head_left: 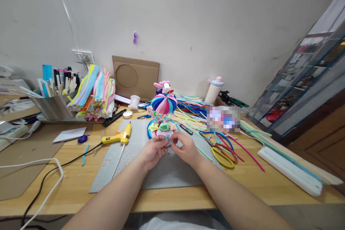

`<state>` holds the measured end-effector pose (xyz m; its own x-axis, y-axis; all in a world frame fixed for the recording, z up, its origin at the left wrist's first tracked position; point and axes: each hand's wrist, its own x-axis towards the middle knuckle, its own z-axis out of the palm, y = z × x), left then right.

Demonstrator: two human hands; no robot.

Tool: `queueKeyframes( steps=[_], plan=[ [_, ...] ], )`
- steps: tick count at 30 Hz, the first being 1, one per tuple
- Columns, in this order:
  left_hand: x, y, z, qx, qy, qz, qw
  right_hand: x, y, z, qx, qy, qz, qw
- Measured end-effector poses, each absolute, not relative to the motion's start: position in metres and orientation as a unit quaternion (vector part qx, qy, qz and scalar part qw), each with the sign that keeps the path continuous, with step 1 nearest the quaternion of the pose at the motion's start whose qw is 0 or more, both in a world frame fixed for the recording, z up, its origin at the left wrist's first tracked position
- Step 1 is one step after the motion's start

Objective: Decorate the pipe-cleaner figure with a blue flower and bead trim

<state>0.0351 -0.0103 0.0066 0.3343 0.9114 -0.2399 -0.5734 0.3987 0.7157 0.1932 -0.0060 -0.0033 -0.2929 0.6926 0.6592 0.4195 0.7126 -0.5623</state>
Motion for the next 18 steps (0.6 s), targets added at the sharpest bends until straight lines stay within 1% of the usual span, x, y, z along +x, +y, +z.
queueKeyframes(
  steps=[11,14,18],
  plan=[
    [0.0362,-0.0098,0.0055,0.289,0.315,0.493,0.757,0.1910,-0.0045,-0.0083,-0.345,-0.774,0.172,0.502],
    [0.0358,-0.0100,0.0065,0.289,0.322,0.483,0.761,0.1933,-0.0070,-0.0051,-0.328,-0.783,0.193,0.493],
    [0.0341,-0.0101,0.0074,0.287,0.338,0.453,0.773,0.1987,-0.0083,0.0012,-0.303,-0.769,0.233,0.512]
  ],
)
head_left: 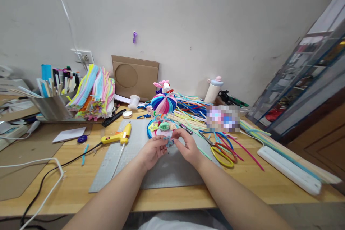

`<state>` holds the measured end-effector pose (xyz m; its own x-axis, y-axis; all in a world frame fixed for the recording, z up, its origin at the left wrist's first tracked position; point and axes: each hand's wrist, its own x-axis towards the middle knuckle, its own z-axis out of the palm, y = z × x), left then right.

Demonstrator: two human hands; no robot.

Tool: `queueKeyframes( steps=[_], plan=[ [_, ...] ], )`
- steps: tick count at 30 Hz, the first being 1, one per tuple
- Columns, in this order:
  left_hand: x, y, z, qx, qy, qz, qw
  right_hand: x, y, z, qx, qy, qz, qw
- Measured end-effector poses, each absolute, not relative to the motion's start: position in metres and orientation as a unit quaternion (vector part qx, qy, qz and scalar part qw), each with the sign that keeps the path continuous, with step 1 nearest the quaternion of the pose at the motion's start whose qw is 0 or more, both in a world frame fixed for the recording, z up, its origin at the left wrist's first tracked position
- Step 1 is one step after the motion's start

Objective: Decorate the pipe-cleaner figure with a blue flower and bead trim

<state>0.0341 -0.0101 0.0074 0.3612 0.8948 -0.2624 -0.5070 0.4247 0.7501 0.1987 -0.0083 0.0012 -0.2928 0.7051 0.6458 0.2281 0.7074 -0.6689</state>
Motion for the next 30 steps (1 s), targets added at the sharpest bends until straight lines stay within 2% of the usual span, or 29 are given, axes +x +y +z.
queueKeyframes(
  steps=[11,30],
  plan=[
    [0.0293,-0.0085,0.0040,0.272,0.336,0.409,0.804,0.2037,-0.0019,-0.0003,-0.269,-0.822,0.218,0.452],
    [0.0347,-0.0085,0.0016,0.312,0.340,0.462,0.757,0.2016,-0.0057,0.0032,-0.304,-0.823,0.185,0.442]
  ],
)
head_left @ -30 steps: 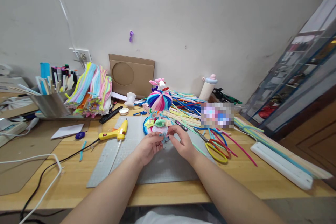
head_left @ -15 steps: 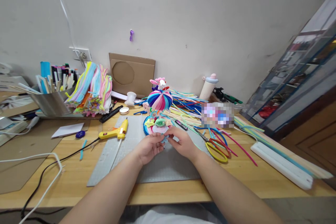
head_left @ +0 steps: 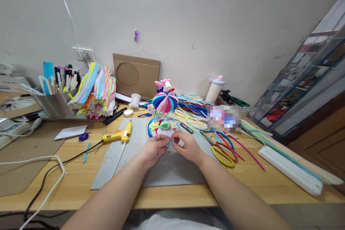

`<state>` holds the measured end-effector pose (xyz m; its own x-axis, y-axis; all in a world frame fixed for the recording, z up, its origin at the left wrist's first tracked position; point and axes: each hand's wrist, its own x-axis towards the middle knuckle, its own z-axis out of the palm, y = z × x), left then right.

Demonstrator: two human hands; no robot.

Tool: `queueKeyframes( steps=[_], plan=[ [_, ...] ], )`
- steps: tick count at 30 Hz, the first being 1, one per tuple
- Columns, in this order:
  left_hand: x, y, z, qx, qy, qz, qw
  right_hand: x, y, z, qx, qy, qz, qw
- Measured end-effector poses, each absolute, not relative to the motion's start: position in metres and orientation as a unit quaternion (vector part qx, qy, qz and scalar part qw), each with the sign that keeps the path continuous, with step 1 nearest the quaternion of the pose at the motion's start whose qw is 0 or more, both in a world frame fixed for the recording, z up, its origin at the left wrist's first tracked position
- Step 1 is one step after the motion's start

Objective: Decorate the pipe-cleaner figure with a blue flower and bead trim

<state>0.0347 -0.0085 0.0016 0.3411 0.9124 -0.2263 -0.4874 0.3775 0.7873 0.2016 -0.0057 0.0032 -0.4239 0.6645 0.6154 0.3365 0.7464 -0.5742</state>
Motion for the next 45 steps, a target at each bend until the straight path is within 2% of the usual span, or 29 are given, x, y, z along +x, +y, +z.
queueKeyframes(
  steps=[14,24,31,38,45],
  plan=[
    [0.037,-0.009,0.003,0.333,0.338,0.493,0.729,0.201,-0.002,-0.005,-0.314,-0.809,0.192,0.459],
    [0.037,-0.011,0.009,0.328,0.331,0.461,0.755,0.200,-0.003,-0.006,-0.329,-0.803,0.167,0.468],
    [0.033,-0.008,0.005,0.351,0.349,0.465,0.734,0.202,-0.004,-0.004,-0.316,-0.788,0.222,0.479],
    [0.030,-0.005,0.003,0.350,0.371,0.462,0.725,0.204,0.004,-0.006,-0.296,-0.814,0.216,0.451],
    [0.028,-0.007,0.001,0.317,0.405,0.399,0.759,0.204,0.004,-0.007,-0.306,-0.818,0.210,0.439]
  ],
)
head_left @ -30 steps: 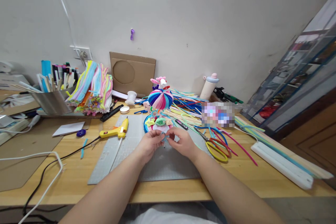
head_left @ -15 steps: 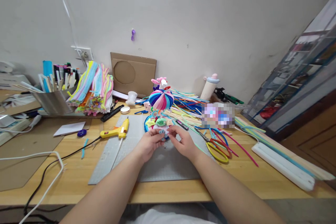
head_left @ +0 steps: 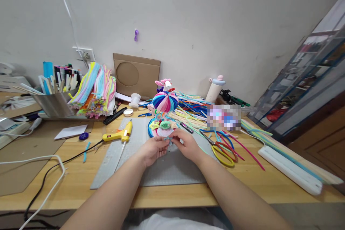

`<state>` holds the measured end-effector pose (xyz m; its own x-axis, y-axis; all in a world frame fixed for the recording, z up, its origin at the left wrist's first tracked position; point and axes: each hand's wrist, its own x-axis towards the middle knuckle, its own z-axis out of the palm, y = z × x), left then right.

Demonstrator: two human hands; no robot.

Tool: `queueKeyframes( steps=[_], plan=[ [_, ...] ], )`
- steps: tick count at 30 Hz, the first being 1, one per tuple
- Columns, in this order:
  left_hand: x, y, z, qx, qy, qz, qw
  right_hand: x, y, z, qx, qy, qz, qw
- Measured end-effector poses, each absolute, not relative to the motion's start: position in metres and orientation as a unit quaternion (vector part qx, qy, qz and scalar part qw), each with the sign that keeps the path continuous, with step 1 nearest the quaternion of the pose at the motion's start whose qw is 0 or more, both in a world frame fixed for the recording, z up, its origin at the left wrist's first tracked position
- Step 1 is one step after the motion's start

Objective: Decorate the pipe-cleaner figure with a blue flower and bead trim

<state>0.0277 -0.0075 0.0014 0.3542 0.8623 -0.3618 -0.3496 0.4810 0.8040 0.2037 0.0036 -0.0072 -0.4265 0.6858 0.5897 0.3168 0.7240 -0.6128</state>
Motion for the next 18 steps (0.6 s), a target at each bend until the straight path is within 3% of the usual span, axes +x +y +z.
queueKeyframes(
  steps=[18],
  plan=[
    [0.0313,-0.0062,-0.0024,0.316,0.407,0.433,0.739,0.2024,-0.0024,-0.0004,-0.314,-0.851,0.113,0.405]
  ],
)
